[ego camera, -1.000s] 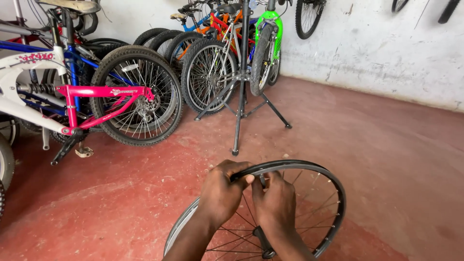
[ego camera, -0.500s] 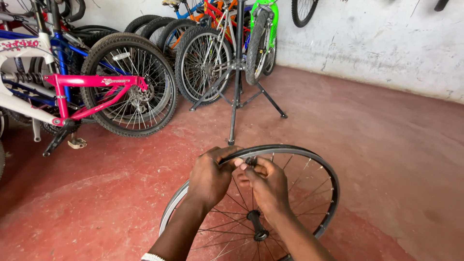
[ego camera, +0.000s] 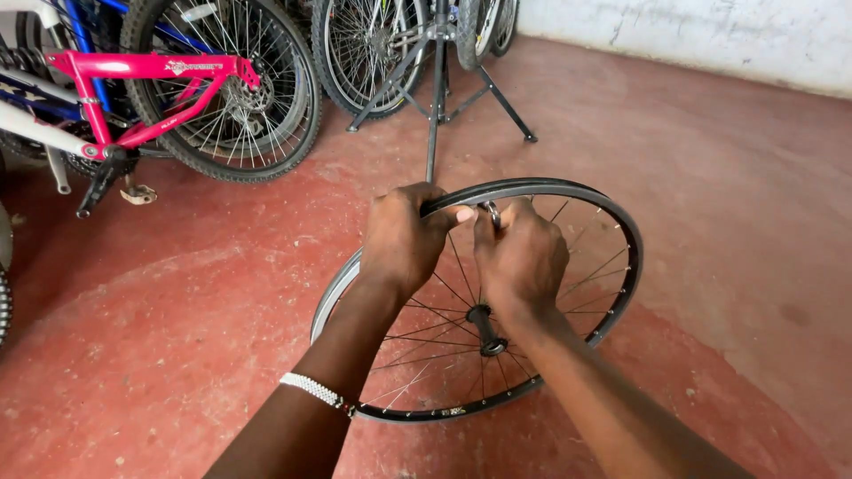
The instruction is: Using a spoke wrench to tighten and adjust the tension of spokes on a detached bicycle wheel.
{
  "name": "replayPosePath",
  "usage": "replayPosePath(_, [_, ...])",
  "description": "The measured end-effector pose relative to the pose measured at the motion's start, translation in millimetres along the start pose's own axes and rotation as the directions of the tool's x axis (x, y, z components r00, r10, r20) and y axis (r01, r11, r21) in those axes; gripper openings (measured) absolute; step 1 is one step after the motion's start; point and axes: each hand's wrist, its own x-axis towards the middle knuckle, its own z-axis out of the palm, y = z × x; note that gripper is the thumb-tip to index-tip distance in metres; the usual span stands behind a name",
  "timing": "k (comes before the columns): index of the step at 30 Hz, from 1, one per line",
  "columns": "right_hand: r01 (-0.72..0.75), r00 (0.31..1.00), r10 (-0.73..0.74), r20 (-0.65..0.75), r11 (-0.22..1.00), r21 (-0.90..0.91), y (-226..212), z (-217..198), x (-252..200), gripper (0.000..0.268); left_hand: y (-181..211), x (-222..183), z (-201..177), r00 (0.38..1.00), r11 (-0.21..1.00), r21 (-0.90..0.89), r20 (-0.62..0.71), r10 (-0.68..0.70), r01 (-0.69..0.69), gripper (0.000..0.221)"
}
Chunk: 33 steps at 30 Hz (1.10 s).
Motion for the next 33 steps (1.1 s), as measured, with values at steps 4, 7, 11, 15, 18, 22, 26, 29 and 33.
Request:
replayPosePath(4, [0.004,0.999,-0.005,-0.035,0.999,-0.039,-7,4,-12,0.028,-5,-1,4,1.000,0.999,0.037,-0.004,0.024,-0.023,0.016])
replayPosePath(7, [-0.061,0.998,0.061,-0.001,0.995,0.082,-22,-5,-13,0.019,-5,-4,2,0.999,0.999,0.021,-0.014,0.044,-0.044,0.017])
replayPosePath(11, [-0.005,1.000,0.007,-0.013,0.990,0.141,-22,-1,-19,0.022,-11,-2,1,0.994,0.993,0.066,0.036,0.100,-0.102,0.020])
replayPosePath(15, [0.048,0.999,-0.051,0.009,0.974,0.220,-31,-14,-19,0.021,-10,-6,-1,0.993,0.993,0.033,0.040,0.112,-0.114,0.024])
replayPosePath(18, [-0.046,0.999,0.036,0.039,0.950,0.308,-33,-15,-14,0.024,-14,-6,-2,0.988,0.989,-0.025,0.040,0.149,-0.148,0.024])
replayPosePath(22, [-0.098,0.993,0.112,-0.029,0.947,0.305,-15,-6,-7,0.030,-2,-12,-2,0.982,0.984,-0.040,0.071,0.175,-0.173,0.028])
replayPosePath(26, [-0.035,0.992,0.060,-0.110,0.976,0.214,-8,-3,-5,0.036,9,-12,-7,0.978,0.984,-0.018,0.107,0.177,-0.176,0.031])
replayPosePath(29, [0.021,0.987,0.017,-0.161,0.972,0.232,-2,-4,-4,0.040,15,-16,-8,0.979,0.987,0.010,0.124,0.159,-0.162,0.031])
replayPosePath(33, [0.070,0.978,-0.007,-0.209,0.954,0.293,-9,-19,-9,0.035,34,-31,-14,0.983,0.990,0.112,0.167,0.071,-0.091,0.041])
